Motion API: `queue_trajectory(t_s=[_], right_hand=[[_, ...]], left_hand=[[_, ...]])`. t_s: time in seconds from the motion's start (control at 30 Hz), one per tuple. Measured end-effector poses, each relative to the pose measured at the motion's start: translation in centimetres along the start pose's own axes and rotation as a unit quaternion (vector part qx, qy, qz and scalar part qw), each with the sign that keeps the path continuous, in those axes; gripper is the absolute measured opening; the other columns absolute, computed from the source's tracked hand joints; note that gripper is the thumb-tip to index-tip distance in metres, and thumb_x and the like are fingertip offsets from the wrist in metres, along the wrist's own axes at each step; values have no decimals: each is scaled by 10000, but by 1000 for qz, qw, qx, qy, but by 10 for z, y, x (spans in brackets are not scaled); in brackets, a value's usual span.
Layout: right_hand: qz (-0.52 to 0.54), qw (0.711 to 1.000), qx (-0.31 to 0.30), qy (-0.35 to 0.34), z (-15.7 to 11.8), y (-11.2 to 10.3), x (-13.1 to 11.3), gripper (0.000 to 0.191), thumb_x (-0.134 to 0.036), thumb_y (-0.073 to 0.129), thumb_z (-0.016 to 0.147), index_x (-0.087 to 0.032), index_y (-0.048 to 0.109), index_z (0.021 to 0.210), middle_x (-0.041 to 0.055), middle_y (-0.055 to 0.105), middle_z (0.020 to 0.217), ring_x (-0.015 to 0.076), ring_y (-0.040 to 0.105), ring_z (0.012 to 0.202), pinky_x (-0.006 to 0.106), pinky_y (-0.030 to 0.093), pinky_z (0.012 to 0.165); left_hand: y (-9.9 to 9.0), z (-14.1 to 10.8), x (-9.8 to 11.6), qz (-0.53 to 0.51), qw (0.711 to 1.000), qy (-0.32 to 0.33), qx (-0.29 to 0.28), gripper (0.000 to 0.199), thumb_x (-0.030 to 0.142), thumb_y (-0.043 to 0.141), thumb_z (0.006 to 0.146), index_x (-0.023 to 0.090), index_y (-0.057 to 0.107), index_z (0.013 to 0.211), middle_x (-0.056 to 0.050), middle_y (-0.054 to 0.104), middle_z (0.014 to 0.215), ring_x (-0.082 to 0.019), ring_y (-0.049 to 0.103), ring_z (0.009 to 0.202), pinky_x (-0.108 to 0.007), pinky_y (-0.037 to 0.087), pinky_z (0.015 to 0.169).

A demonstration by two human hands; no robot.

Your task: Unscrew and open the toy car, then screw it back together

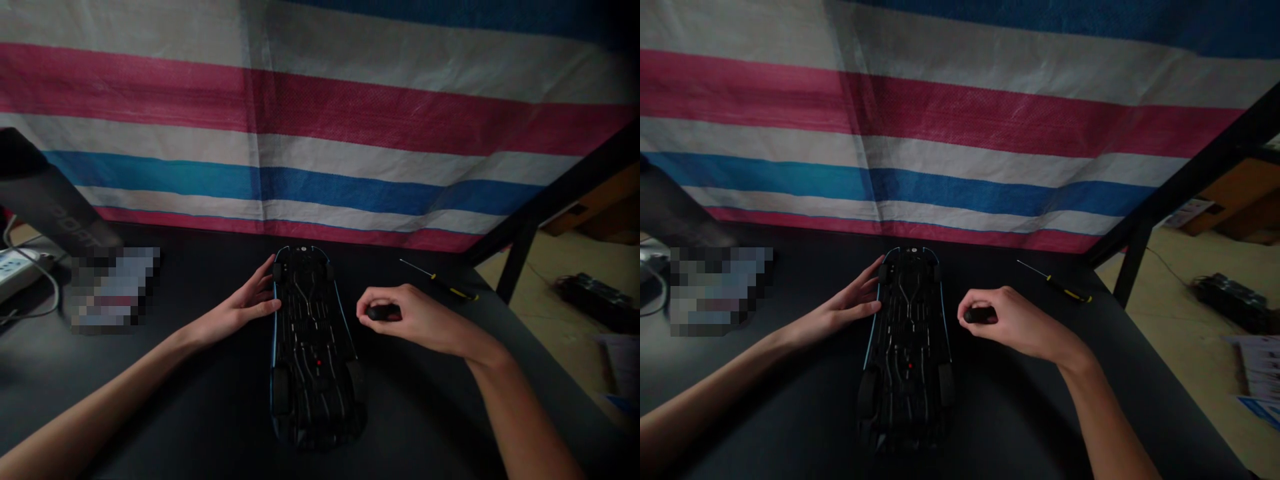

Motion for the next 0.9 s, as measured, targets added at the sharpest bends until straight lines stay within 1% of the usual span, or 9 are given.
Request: queue_trajectory(t_s=[0.1,0.17,0.23,0.3,0.37,0.47,0.57,0.73,0.9], right_hand=[[42,999,6,-20,6,4,-16,87,-304,662,923,-225,682,952,-29,700,907,122,641,818,214,462,715],[65,997,0,-40,13,10,-32,57,-262,662,921,-220,675,957,-33,700,904,113,641,813,203,459,709],[81,994,-24,-68,24,18,-50,61,-199,669,903,-213,669,963,-34,705,894,109,652,801,194,458,688],[78,991,-54,-91,36,27,-66,108,-156,667,889,-205,668,985,-22,717,902,121,671,811,199,464,684],[45,992,-60,-100,49,34,-75,142,-147,678,876,-203,677,1006,-6,729,906,141,687,826,216,470,694],[-11,993,-53,-104,64,40,-80,166,-151,694,858,-206,697,1015,10,745,914,163,701,841,236,469,707],[-32,991,-62,-112,73,44,-82,161,-167,688,865,-204,708,1020,17,755,912,167,709,837,243,467,713],[-65,989,-74,-113,79,48,-85,172,-163,687,851,-205,730,1013,23,760,908,177,709,848,247,469,728],[-56,990,-78,-107,81,46,-82,155,-191,684,868,-207,731,1015,16,758,889,168,709,828,234,461,695]], left_hand=[[-3,1,-2,-9,1000,3,-8,850,340,651,959,415,101,1602,-30,276,1675,-290,221,1550,-533,214,1252],[-4,1,-3,-11,1000,4,-13,848,342,651,960,409,103,1603,-38,283,1673,-286,235,1545,-527,220,1251],[-6,1,-4,-12,1000,4,-14,857,335,658,956,398,104,1606,-47,280,1673,-291,259,1536,-526,225,1248],[-6,1,-4,-16,1000,2,-11,865,324,665,951,387,106,1608,-55,268,1677,-299,287,1523,-525,236,1242],[-5,1,-3,-23,1000,0,-9,871,313,669,948,380,106,1610,-60,256,1680,-306,302,1515,-522,252,1234],[-4,1,-2,-36,999,7,-19,882,304,675,944,374,104,1612,-75,273,1673,-312,316,1509,-526,270,1224],[-5,0,-4,-43,999,11,-26,882,304,675,944,372,105,1612,-89,294,1663,-315,335,1501,-534,262,1226],[-8,0,-8,-60,998,14,-27,870,256,678,933,394,143,1605,-77,220,1689,-336,365,1484,-543,294,1211],[-6,1,-7,-68,997,9,-33,896,266,679,934,364,103,1614,-104,269,1668,-330,365,1484,-543,300,1206]])
Point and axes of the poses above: each hand's wrist, its own z-axis towards the middle knuckle, its own y-axis out of the palm, x = y × z, the point moved 3 cm from there along z, towards the middle knuckle
